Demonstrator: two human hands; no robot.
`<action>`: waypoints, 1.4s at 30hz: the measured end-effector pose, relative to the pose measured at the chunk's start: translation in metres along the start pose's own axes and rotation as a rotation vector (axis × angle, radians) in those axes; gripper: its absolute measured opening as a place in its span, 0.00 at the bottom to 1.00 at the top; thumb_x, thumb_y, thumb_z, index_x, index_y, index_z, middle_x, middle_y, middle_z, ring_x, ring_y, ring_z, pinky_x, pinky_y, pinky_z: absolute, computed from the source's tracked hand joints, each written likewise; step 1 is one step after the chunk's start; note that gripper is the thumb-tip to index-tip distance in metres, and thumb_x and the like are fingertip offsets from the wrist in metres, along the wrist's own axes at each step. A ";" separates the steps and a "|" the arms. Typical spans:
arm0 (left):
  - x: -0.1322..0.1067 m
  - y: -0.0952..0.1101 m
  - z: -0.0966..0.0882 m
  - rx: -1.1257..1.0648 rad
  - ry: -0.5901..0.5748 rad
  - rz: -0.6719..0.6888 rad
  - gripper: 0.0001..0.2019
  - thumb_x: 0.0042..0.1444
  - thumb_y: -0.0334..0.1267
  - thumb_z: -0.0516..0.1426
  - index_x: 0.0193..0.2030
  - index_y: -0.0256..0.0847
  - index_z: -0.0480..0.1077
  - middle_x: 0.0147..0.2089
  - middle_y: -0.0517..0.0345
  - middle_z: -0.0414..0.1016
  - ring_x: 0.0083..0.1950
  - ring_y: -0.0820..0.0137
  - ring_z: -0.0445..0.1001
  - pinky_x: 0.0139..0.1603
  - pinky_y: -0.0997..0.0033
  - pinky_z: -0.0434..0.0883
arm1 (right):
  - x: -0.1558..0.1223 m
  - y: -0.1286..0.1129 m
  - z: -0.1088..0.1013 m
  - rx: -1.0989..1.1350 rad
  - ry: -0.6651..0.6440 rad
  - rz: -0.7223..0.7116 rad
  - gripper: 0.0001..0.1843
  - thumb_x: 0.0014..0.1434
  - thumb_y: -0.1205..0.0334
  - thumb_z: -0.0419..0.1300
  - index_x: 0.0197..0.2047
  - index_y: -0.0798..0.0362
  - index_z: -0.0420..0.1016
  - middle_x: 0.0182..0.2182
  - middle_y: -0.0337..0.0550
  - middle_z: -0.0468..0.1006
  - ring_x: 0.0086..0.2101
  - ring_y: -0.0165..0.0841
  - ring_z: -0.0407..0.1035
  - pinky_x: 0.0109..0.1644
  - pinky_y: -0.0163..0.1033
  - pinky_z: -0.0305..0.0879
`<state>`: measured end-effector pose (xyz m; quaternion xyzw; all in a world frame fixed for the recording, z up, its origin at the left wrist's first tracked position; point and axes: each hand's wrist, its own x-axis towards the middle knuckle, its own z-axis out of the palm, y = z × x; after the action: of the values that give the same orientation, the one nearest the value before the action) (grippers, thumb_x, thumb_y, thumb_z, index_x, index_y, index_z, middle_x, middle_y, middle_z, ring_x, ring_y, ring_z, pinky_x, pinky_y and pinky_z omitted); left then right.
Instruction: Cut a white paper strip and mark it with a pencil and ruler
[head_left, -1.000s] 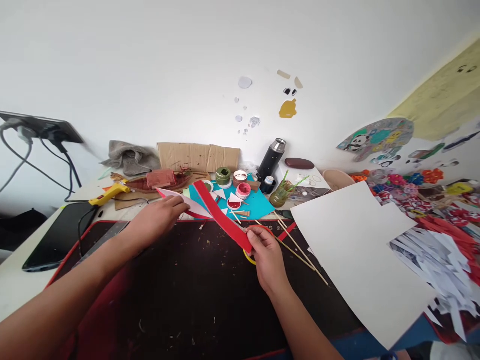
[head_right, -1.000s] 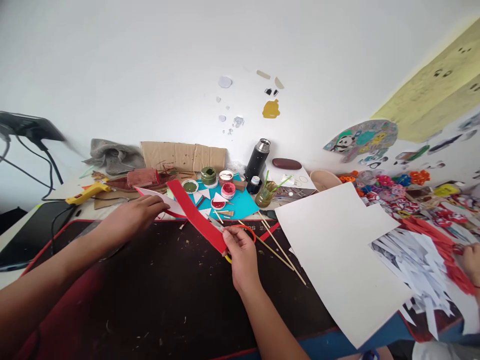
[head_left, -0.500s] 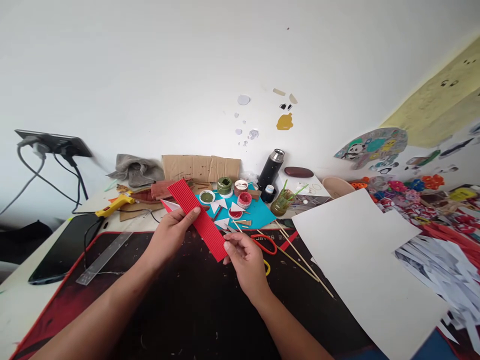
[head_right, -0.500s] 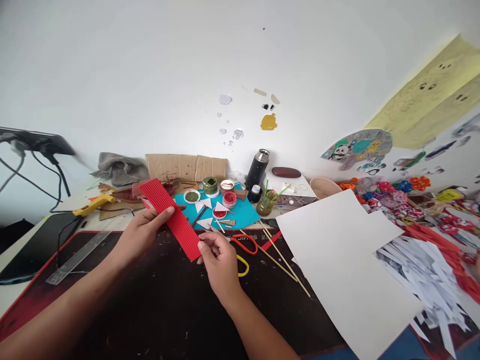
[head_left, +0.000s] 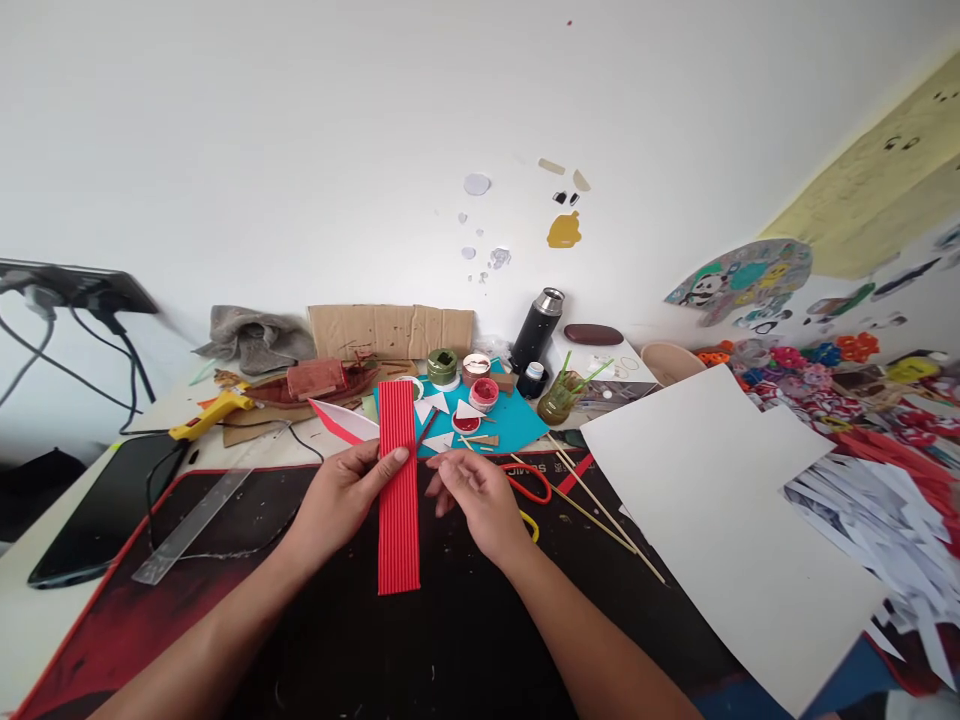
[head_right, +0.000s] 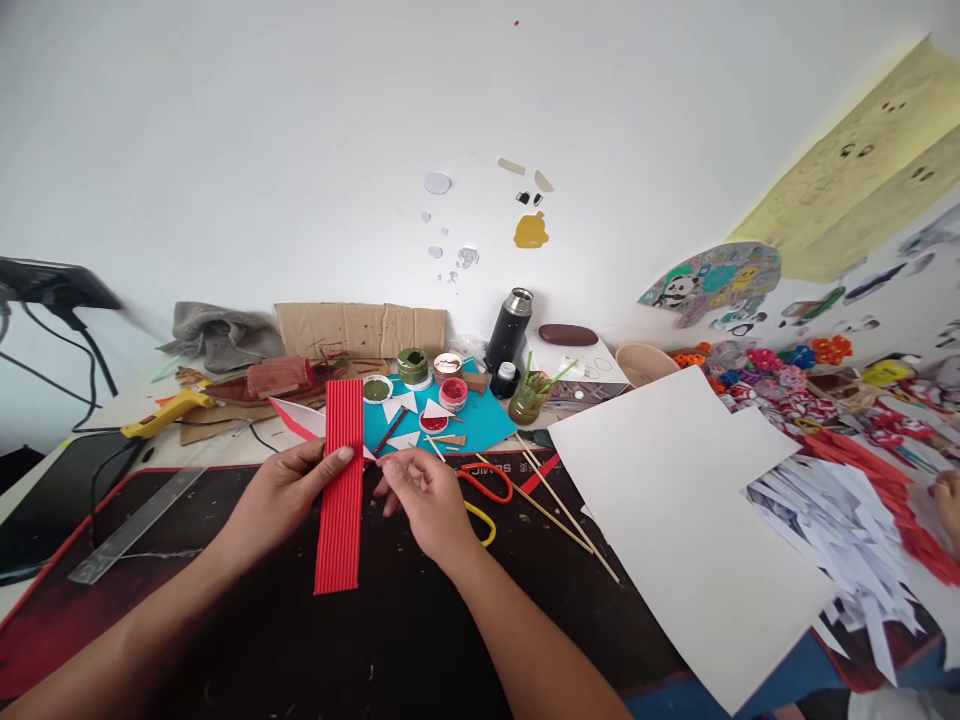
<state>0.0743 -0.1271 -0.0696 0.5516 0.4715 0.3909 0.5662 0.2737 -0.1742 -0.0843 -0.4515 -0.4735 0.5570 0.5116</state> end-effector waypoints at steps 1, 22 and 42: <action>-0.001 -0.003 0.004 0.003 -0.018 -0.005 0.31 0.53 0.72 0.69 0.34 0.41 0.81 0.33 0.55 0.83 0.32 0.65 0.76 0.36 0.67 0.74 | 0.003 -0.002 0.001 0.010 -0.023 0.012 0.30 0.65 0.27 0.67 0.41 0.49 0.80 0.31 0.38 0.80 0.26 0.32 0.73 0.35 0.40 0.72; -0.009 -0.023 0.021 -0.024 -0.107 -0.038 0.32 0.59 0.74 0.64 0.33 0.43 0.73 0.27 0.62 0.71 0.25 0.74 0.63 0.25 0.73 0.64 | 0.004 0.021 -0.005 0.061 -0.036 0.092 0.30 0.60 0.29 0.72 0.34 0.49 0.75 0.22 0.32 0.74 0.22 0.29 0.67 0.31 0.38 0.69; -0.011 -0.029 0.022 -0.054 -0.162 -0.104 0.33 0.55 0.75 0.66 0.34 0.42 0.72 0.25 0.67 0.65 0.25 0.76 0.60 0.26 0.75 0.61 | 0.011 0.026 -0.016 0.043 0.080 0.046 0.30 0.61 0.31 0.72 0.32 0.50 0.75 0.20 0.32 0.71 0.20 0.28 0.62 0.27 0.36 0.59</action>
<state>0.0907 -0.1462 -0.0981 0.5407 0.4412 0.3277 0.6368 0.2848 -0.1631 -0.1122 -0.4731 -0.4303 0.5600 0.5267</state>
